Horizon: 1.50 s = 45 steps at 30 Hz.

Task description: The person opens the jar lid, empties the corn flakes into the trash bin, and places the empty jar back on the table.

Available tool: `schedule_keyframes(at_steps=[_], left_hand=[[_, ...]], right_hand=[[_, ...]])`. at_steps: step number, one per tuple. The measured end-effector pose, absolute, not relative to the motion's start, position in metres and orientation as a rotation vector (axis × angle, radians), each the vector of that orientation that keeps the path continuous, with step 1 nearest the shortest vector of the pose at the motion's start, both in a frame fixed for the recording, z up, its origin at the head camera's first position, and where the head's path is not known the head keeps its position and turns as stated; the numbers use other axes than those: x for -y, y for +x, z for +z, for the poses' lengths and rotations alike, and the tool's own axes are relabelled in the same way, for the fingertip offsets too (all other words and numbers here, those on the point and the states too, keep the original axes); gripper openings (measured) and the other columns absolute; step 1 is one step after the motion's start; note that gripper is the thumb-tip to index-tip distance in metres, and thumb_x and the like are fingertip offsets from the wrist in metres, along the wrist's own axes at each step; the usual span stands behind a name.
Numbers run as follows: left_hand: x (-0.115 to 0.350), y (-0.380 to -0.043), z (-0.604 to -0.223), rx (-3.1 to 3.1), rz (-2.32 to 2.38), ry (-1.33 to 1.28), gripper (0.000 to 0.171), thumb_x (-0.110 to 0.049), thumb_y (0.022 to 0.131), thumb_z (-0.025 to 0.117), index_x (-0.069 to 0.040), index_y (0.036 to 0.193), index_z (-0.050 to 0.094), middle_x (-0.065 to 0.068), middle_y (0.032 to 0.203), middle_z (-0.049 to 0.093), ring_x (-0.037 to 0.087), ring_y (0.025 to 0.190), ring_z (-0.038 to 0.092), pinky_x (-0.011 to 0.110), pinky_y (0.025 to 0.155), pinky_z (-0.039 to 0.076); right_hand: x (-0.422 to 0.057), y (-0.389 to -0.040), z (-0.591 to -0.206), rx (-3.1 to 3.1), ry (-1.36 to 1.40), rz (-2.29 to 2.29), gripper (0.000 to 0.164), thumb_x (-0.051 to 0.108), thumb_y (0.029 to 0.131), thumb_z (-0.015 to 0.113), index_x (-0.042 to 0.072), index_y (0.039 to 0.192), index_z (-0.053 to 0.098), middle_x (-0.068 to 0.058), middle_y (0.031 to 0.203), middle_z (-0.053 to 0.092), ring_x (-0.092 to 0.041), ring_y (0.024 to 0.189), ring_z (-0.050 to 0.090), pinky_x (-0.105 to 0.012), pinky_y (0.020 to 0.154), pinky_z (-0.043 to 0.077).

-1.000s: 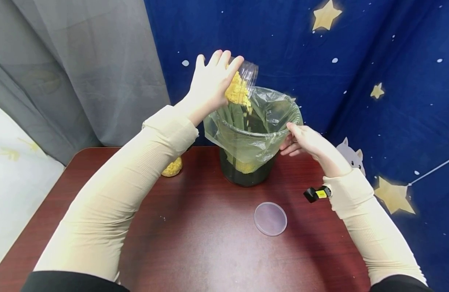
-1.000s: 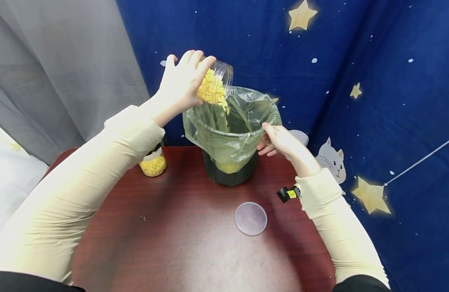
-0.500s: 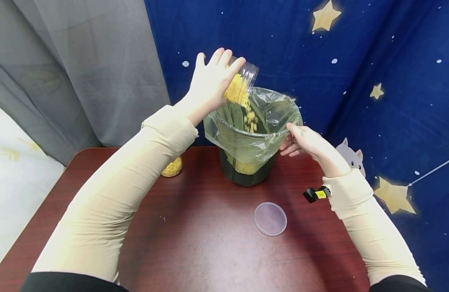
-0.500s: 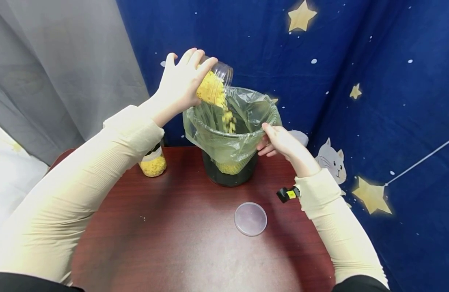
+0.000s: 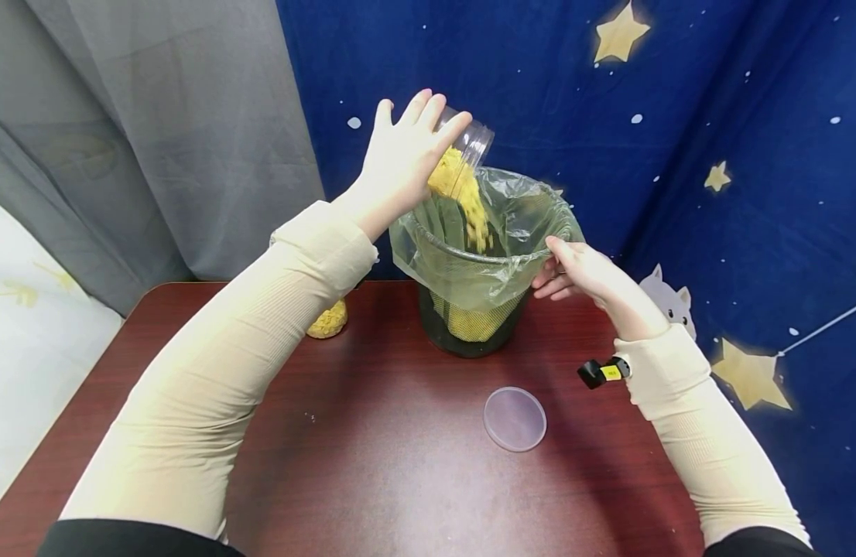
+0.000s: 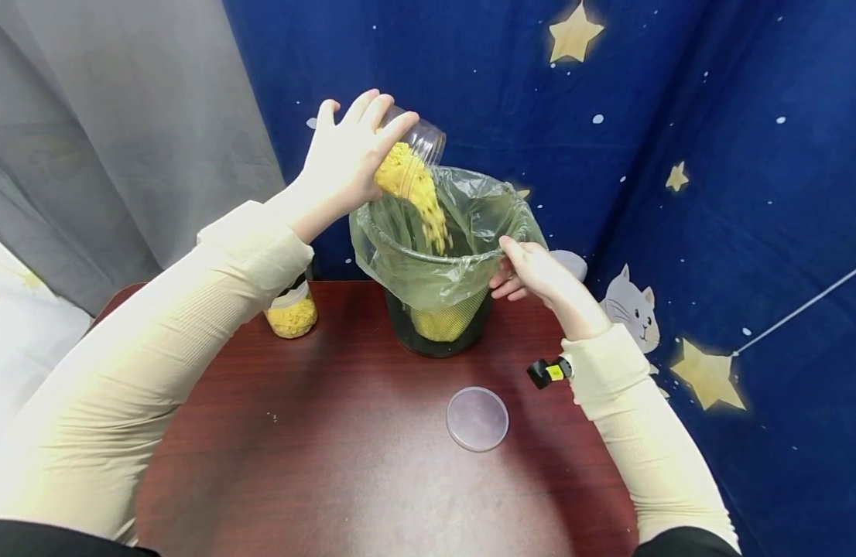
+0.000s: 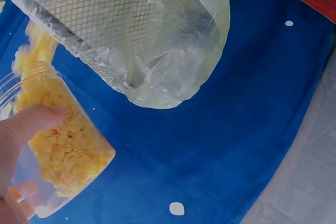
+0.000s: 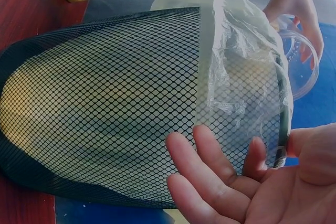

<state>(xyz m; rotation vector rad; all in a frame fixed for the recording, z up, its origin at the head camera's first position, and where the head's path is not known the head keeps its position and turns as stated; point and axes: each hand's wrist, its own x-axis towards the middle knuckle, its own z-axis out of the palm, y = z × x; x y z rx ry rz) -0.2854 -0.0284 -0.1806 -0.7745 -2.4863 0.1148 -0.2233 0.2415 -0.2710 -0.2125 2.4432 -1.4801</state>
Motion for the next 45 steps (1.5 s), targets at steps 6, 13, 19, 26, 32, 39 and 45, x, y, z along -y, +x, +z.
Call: schedule_keyframes(at_steps=[6,13,19,26,32,39,45], left_hand=[[0.0284,-0.2852,-0.1799,2.466,0.118,-0.788,0.09,-0.009,0.066,0.073,-0.025,0.14,0.025,0.013,0.143,0.022,0.026,0.134,0.009,0.058,0.098,0.012],[0.0283,-0.2863,-0.18,2.463,0.148,-0.795,0.088,-0.001,0.069,0.065,-0.028,0.142,0.023,0.012,0.145,0.02,0.023,0.135,0.005,0.057,0.099,0.01],[0.0275,-0.2866,-0.1802,2.475,0.157,-0.795,0.088,0.011,0.072,0.052,-0.031,0.142,0.021,0.009,0.147,0.016,0.021,0.135,0.001,0.057,0.101,0.006],[0.0275,-0.2857,-0.1793,2.481,0.172,-0.792,0.088,0.013,0.073,0.05,-0.033,0.142,0.02,0.007,0.148,0.013,0.02,0.135,-0.002,0.056,0.101,0.003],[0.0293,-0.2839,-0.1782,2.469,0.174,-0.788,0.086,0.012,0.075,0.049,-0.033,0.142,0.021,0.007,0.148,0.012,0.019,0.135,-0.003,0.056,0.102,0.002],[0.0299,-0.2834,-0.1777,2.441,0.18,-0.799,0.082,0.013,0.078,0.046,-0.033,0.142,0.023,0.006,0.148,0.013,0.018,0.135,-0.004,0.055,0.102,0.002],[0.0312,-0.2838,-0.1775,2.438,0.202,-0.803,0.084,0.009,0.077,0.053,-0.034,0.142,0.022,0.005,0.149,0.011,0.018,0.135,-0.006,0.054,0.102,0.0]], right_hand=[[-0.242,-0.223,-0.2709,-2.447,-0.209,-1.476,0.05,0.036,0.098,0.023,-0.009,0.094,0.043,-0.013,0.082,0.064,-0.025,0.074,0.065,-0.033,0.062,0.051],[-0.242,-0.2223,-0.2707,-2.446,-0.201,-1.486,0.051,0.04,0.097,0.024,-0.008,0.094,0.042,-0.013,0.082,0.065,-0.024,0.074,0.065,-0.033,0.063,0.051],[-0.2411,-0.222,-0.2705,-2.442,-0.199,-1.495,0.048,0.038,0.098,0.024,-0.007,0.093,0.041,-0.015,0.083,0.065,-0.025,0.074,0.065,-0.033,0.063,0.051],[-0.2391,-0.2222,-0.2703,-2.443,-0.202,-1.501,0.047,0.037,0.098,0.024,-0.006,0.092,0.04,-0.017,0.083,0.064,-0.026,0.074,0.065,-0.032,0.062,0.052],[-0.2386,-0.2222,-0.2694,-2.448,-0.199,-1.494,0.051,0.041,0.097,0.024,-0.007,0.093,0.041,-0.017,0.083,0.064,-0.026,0.074,0.065,-0.033,0.063,0.052],[-0.2386,-0.2231,-0.2692,-2.453,-0.201,-1.475,0.055,0.042,0.097,0.023,-0.009,0.095,0.043,-0.016,0.084,0.063,-0.026,0.075,0.065,-0.032,0.063,0.051],[-0.2381,-0.2242,-0.269,-2.454,-0.211,-1.472,0.053,0.039,0.098,0.022,-0.01,0.095,0.043,-0.016,0.084,0.063,-0.027,0.076,0.065,-0.033,0.063,0.051]])
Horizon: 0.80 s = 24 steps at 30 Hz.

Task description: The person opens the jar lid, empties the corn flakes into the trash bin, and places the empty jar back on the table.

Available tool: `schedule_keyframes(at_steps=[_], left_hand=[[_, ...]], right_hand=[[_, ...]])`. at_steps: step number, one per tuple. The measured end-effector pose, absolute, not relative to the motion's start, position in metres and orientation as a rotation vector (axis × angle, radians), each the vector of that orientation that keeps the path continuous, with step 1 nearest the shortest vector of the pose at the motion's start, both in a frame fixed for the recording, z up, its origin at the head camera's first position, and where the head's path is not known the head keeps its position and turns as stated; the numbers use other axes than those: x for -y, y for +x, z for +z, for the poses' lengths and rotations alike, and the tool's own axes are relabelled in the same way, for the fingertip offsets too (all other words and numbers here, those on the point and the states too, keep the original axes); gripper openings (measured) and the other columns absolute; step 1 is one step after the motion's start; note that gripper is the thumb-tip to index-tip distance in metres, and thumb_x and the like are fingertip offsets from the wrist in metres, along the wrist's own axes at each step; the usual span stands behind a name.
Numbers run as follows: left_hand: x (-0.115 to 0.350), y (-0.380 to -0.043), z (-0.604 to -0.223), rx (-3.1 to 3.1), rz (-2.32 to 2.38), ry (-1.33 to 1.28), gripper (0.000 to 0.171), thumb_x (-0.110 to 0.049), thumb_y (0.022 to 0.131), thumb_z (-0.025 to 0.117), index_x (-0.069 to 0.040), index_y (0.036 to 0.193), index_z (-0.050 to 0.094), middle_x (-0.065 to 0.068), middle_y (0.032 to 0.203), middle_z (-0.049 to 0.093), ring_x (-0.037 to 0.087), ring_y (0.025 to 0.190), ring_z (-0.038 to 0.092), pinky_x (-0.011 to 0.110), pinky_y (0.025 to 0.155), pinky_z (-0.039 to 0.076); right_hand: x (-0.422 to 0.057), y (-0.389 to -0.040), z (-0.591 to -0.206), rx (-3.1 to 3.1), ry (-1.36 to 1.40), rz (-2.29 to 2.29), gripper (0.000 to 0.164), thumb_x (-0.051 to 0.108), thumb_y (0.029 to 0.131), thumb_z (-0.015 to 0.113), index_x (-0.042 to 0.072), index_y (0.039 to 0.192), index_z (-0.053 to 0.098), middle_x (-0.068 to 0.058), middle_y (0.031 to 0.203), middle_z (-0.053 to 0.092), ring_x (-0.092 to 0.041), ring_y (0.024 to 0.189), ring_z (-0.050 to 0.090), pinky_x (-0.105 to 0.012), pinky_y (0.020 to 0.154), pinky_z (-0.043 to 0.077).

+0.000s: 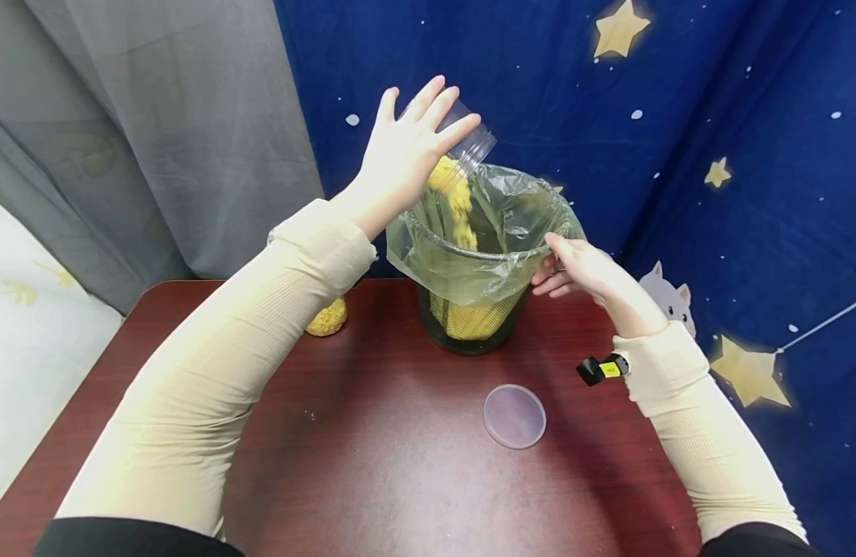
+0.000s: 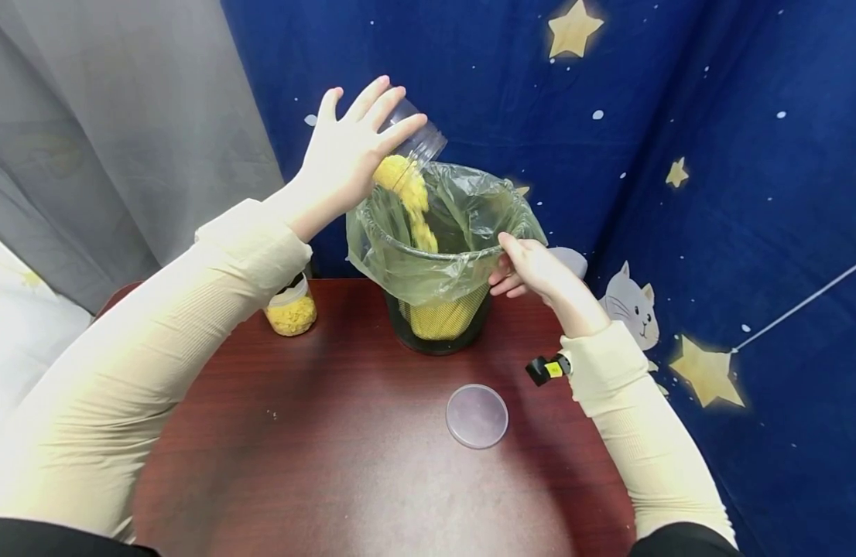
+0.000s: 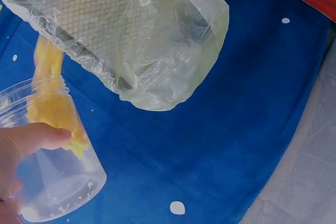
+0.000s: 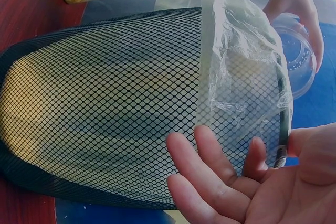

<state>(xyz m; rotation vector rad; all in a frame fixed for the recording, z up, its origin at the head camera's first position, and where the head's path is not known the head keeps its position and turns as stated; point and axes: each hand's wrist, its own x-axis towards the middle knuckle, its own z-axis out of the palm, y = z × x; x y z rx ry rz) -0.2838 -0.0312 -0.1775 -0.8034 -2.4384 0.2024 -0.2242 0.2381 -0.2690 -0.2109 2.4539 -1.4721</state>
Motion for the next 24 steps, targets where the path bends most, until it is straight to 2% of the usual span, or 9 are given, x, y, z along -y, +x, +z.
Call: schedule_keyframes(at_steps=[7,17,24], left_hand=[[0.0304,-0.284,-0.1765,2.452,0.244,-0.807,0.08,0.012,0.084,0.046,-0.035,0.142,0.02,0.003,0.149,0.008,0.018,0.134,-0.008,0.054,0.102,-0.001],[0.0277,-0.2839,-0.1766,2.448,0.309,-0.818,0.07,0.008,0.091,0.033,-0.037,0.142,0.016,0.002,0.15,0.005,0.018,0.134,-0.008,0.055,0.102,-0.001],[0.0264,-0.2827,-0.1759,2.444,0.354,-0.821,0.069,0.007,0.092,0.034,-0.036,0.143,0.015,0.002,0.15,0.003,0.018,0.134,-0.009,0.054,0.102,-0.002]], right_hand=[[-0.2382,-0.2243,-0.2694,-2.452,-0.201,-1.487,0.052,0.04,0.097,0.023,-0.009,0.095,0.042,-0.017,0.085,0.063,-0.025,0.074,0.065,-0.033,0.063,0.052],[-0.24,-0.2243,-0.2714,-2.45,-0.198,-1.475,0.054,0.042,0.097,0.023,-0.009,0.095,0.042,-0.018,0.086,0.063,-0.026,0.076,0.065,-0.033,0.064,0.051],[-0.2396,-0.2247,-0.2717,-2.449,-0.199,-1.479,0.052,0.04,0.098,0.023,-0.008,0.095,0.042,-0.017,0.085,0.064,-0.025,0.076,0.065,-0.033,0.064,0.051]])
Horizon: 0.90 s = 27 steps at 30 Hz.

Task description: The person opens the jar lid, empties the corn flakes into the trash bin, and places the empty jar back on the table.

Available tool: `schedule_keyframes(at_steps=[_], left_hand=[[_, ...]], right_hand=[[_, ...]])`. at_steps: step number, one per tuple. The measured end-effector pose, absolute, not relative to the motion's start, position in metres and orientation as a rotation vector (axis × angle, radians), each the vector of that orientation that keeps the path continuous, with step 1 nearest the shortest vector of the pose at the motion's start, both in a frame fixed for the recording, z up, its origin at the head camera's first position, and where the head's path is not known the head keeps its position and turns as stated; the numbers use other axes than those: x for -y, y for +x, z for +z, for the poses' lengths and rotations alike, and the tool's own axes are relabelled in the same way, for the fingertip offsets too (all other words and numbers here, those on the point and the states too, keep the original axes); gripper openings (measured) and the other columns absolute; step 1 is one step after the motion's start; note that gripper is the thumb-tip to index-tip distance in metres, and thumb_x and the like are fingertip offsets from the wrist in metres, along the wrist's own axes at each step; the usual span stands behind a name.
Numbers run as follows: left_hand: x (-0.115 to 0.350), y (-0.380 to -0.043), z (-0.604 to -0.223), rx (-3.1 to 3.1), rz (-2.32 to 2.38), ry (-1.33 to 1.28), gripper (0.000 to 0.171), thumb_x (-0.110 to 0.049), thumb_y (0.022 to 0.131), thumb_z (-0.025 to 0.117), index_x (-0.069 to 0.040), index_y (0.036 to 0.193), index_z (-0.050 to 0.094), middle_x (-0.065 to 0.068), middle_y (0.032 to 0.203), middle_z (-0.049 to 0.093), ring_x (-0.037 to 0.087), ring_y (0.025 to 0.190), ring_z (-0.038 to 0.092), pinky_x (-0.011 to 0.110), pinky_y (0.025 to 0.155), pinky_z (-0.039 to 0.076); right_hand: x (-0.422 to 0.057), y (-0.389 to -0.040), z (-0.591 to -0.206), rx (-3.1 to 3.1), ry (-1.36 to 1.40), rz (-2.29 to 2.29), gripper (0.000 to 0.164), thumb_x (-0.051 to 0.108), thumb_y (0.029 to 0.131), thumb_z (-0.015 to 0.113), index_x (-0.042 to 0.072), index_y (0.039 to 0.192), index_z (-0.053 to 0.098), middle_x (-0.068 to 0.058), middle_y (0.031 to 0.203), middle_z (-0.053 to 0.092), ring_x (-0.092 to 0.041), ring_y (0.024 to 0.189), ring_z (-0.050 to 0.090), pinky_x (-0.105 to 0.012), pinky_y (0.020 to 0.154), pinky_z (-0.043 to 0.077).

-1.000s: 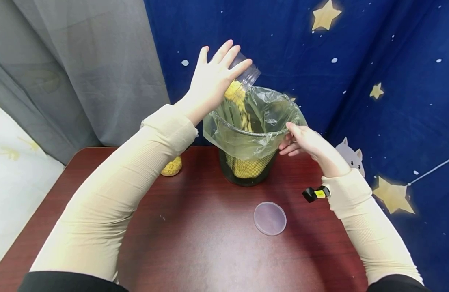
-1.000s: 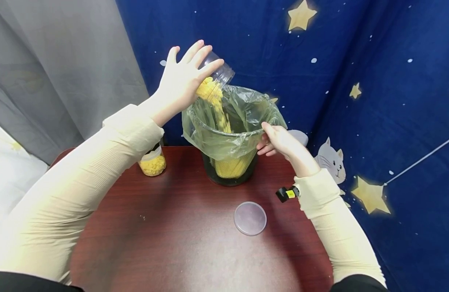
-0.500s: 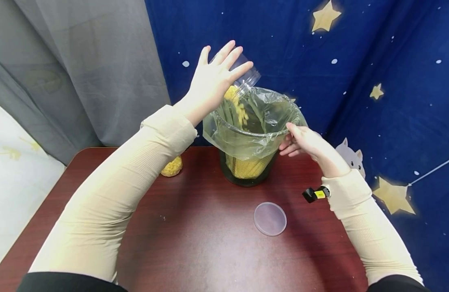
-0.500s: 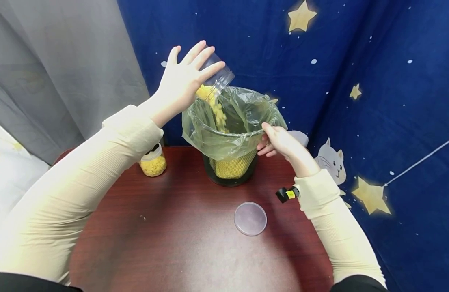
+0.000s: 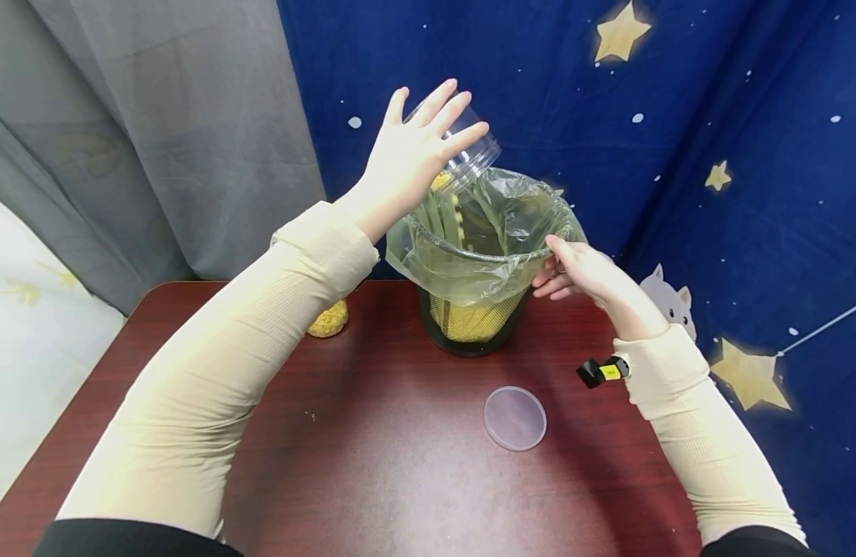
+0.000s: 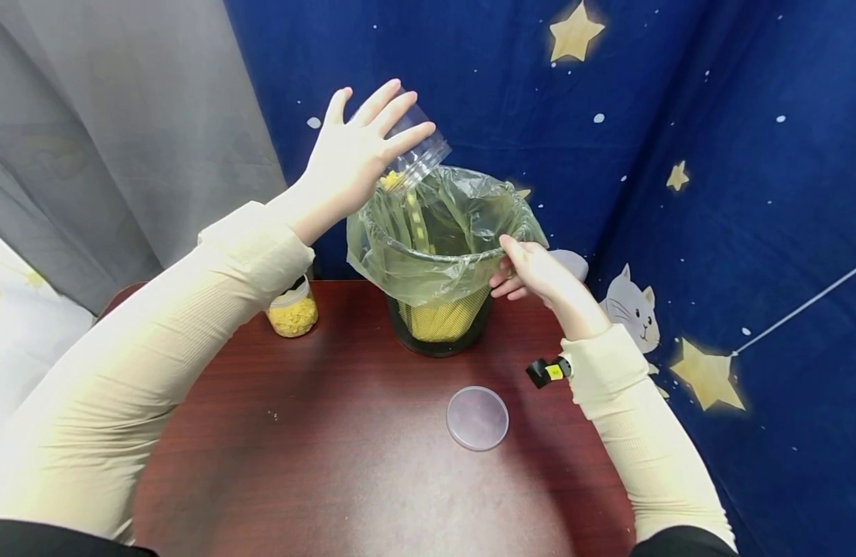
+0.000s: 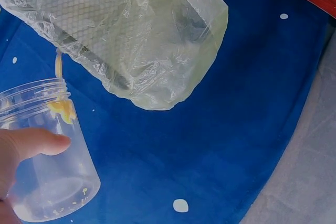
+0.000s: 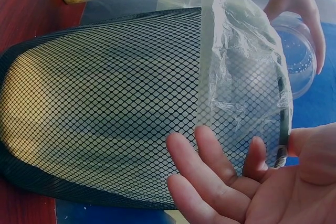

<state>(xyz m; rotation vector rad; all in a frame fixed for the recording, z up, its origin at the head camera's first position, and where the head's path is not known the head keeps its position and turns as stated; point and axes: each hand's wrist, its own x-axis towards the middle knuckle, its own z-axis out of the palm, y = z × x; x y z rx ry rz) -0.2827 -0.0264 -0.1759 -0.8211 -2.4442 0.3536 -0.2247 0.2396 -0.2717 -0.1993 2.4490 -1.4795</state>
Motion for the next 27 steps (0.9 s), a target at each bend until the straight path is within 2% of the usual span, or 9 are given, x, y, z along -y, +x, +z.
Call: schedule_keyframes(at_steps=[7,12,18,27], left_hand=[[0.0265,-0.2815,-0.1766,2.436,0.395,-0.828,0.069,0.007,0.093,0.033,-0.038,0.142,0.015,0.003,0.15,0.002,0.018,0.134,-0.01,0.054,0.102,-0.003],[0.0272,-0.2813,-0.1797,2.358,0.357,-0.875,0.07,0.008,0.09,0.039,-0.038,0.141,0.023,0.002,0.149,0.008,0.017,0.134,-0.006,0.054,0.102,-0.002],[0.0276,-0.2799,-0.1826,2.274,0.315,-0.939,0.065,0.006,0.091,0.039,-0.037,0.139,0.03,0.001,0.149,0.014,0.016,0.135,-0.002,0.052,0.103,-0.002],[0.0259,-0.2782,-0.1837,2.266,0.392,-0.96,0.068,0.009,0.092,0.033,-0.037,0.141,0.023,0.002,0.149,0.009,0.016,0.135,-0.004,0.051,0.103,-0.006]], right_hand=[[-0.2391,-0.2249,-0.2717,-2.445,-0.202,-1.487,0.051,0.04,0.097,0.023,-0.008,0.095,0.042,-0.018,0.086,0.063,-0.025,0.075,0.065,-0.033,0.064,0.051],[-0.2393,-0.2242,-0.2713,-2.442,-0.202,-1.493,0.051,0.04,0.097,0.023,-0.008,0.095,0.042,-0.019,0.086,0.063,-0.024,0.074,0.065,-0.033,0.064,0.051],[-0.2396,-0.2235,-0.2708,-2.437,-0.212,-1.498,0.052,0.04,0.098,0.023,-0.008,0.095,0.042,-0.016,0.084,0.063,-0.025,0.075,0.065,-0.033,0.064,0.051],[-0.239,-0.2233,-0.2708,-2.438,-0.209,-1.491,0.053,0.042,0.097,0.023,-0.008,0.094,0.041,-0.02,0.088,0.062,-0.025,0.075,0.065,-0.033,0.064,0.051]])
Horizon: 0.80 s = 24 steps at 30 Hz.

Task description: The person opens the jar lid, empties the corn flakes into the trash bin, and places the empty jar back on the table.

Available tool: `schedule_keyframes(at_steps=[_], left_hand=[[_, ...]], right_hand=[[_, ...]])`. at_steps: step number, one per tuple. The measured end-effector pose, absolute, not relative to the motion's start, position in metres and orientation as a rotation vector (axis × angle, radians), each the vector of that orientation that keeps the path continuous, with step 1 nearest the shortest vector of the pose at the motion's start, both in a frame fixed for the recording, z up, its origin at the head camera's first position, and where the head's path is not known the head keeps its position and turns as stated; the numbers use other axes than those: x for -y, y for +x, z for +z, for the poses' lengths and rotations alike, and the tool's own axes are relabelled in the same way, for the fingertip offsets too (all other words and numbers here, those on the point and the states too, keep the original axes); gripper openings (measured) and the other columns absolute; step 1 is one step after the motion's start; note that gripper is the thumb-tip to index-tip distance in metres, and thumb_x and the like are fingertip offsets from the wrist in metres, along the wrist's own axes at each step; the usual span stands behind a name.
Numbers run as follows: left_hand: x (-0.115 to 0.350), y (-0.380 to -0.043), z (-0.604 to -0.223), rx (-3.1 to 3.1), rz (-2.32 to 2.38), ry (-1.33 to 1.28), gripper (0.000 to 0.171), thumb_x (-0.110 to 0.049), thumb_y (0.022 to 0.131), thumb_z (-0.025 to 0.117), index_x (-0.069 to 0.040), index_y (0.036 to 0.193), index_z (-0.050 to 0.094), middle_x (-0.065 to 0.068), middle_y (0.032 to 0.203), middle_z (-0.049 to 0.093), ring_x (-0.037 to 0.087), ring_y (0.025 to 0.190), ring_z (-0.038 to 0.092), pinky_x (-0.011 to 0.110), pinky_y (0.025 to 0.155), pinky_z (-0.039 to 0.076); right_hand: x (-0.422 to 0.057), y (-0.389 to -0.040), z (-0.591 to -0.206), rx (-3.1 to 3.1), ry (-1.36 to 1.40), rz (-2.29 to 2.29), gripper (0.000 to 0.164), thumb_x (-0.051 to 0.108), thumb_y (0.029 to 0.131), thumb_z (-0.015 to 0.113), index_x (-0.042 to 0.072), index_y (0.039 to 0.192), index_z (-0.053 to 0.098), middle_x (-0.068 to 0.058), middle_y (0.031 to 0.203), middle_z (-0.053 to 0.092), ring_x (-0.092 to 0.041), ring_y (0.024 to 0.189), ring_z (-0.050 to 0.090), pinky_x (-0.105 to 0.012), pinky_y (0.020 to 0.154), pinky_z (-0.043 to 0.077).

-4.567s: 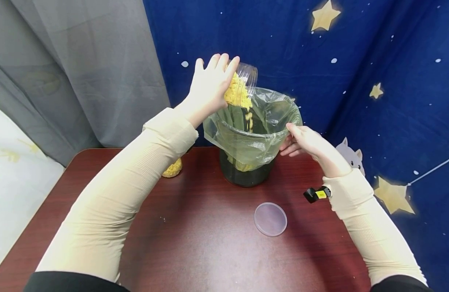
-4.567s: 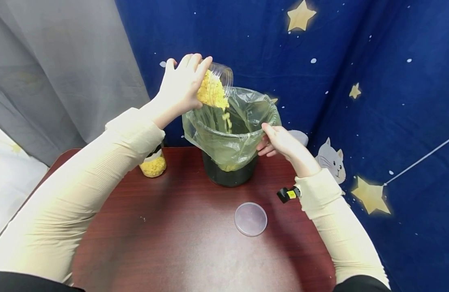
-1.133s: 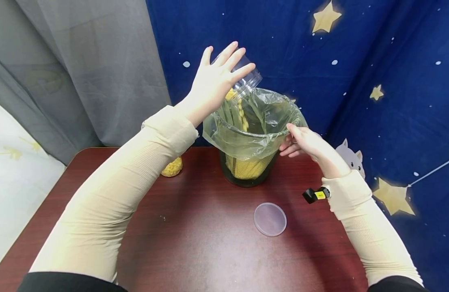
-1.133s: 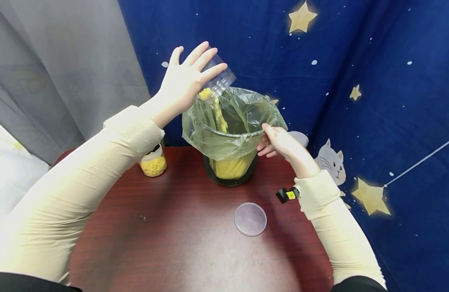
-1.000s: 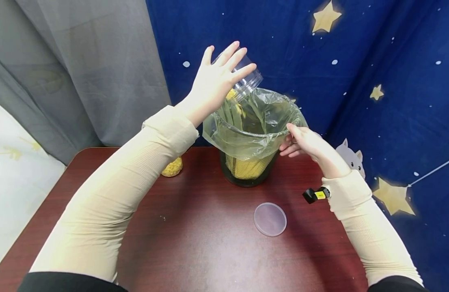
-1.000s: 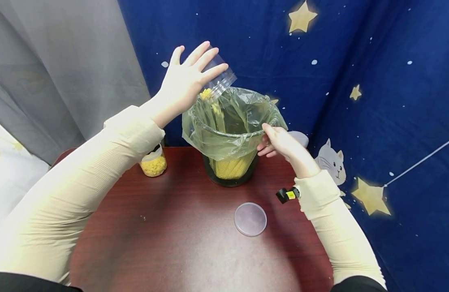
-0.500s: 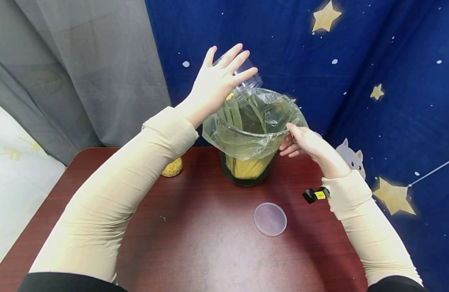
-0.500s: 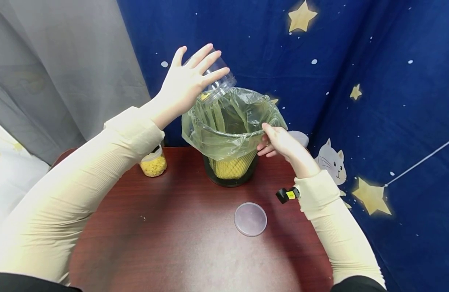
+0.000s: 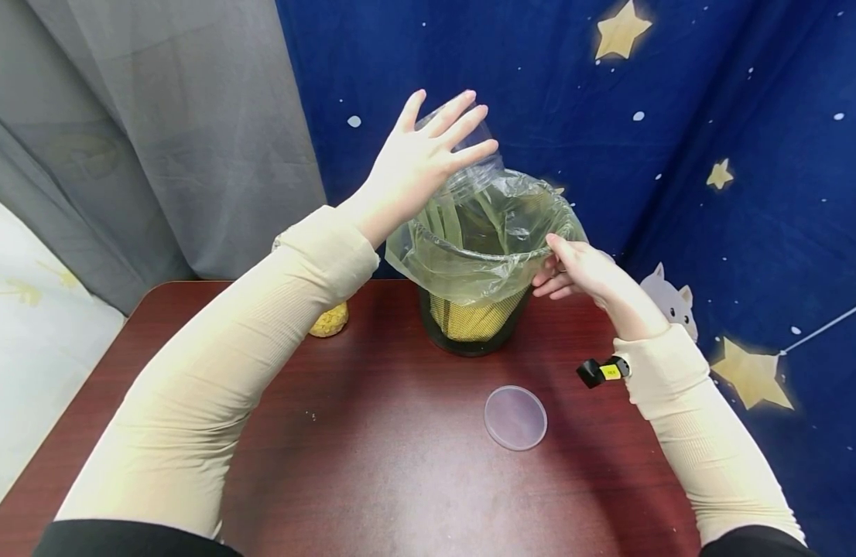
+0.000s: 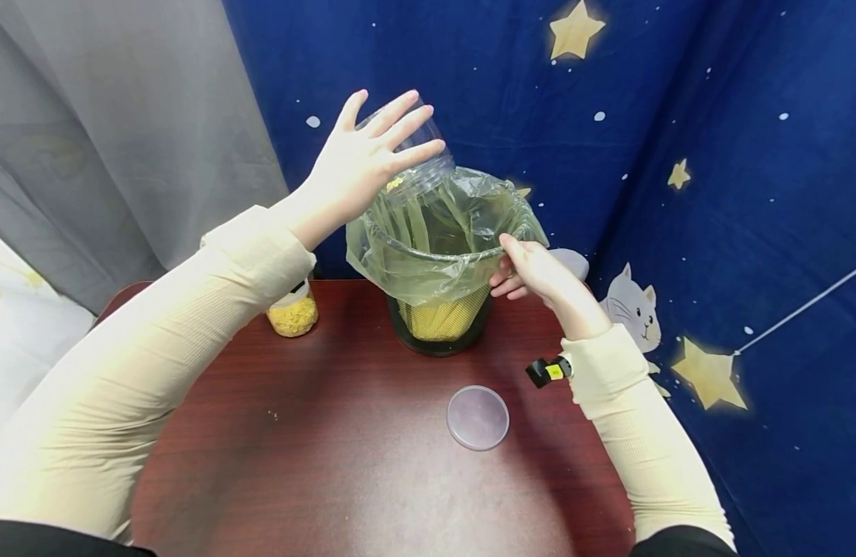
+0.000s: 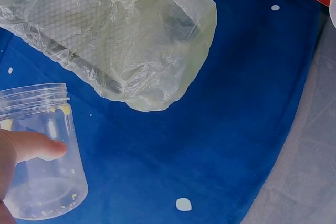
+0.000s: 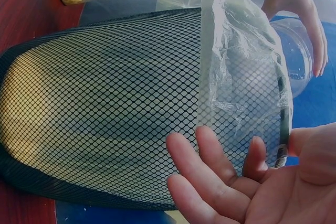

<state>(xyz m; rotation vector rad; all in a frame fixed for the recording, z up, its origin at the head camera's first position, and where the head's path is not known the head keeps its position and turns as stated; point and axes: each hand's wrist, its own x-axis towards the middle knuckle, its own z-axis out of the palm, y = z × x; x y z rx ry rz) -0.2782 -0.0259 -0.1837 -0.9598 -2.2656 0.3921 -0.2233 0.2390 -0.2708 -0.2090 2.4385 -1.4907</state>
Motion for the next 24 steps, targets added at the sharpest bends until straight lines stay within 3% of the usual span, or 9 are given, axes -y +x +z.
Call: schedule_keyframes(at_steps=[24], left_hand=[[0.0278,-0.2758,-0.1852,2.107,0.569,-1.067,0.077,0.014,0.086,0.038,-0.036,0.141,0.02,0.003,0.15,0.008,0.017,0.135,-0.004,0.052,0.103,-0.005]], right_hand=[[-0.2379,-0.2232,-0.2696,-2.43,-0.214,-1.494,0.052,0.039,0.098,0.022,-0.009,0.095,0.042,-0.016,0.085,0.063,-0.027,0.077,0.065,-0.033,0.064,0.051]])
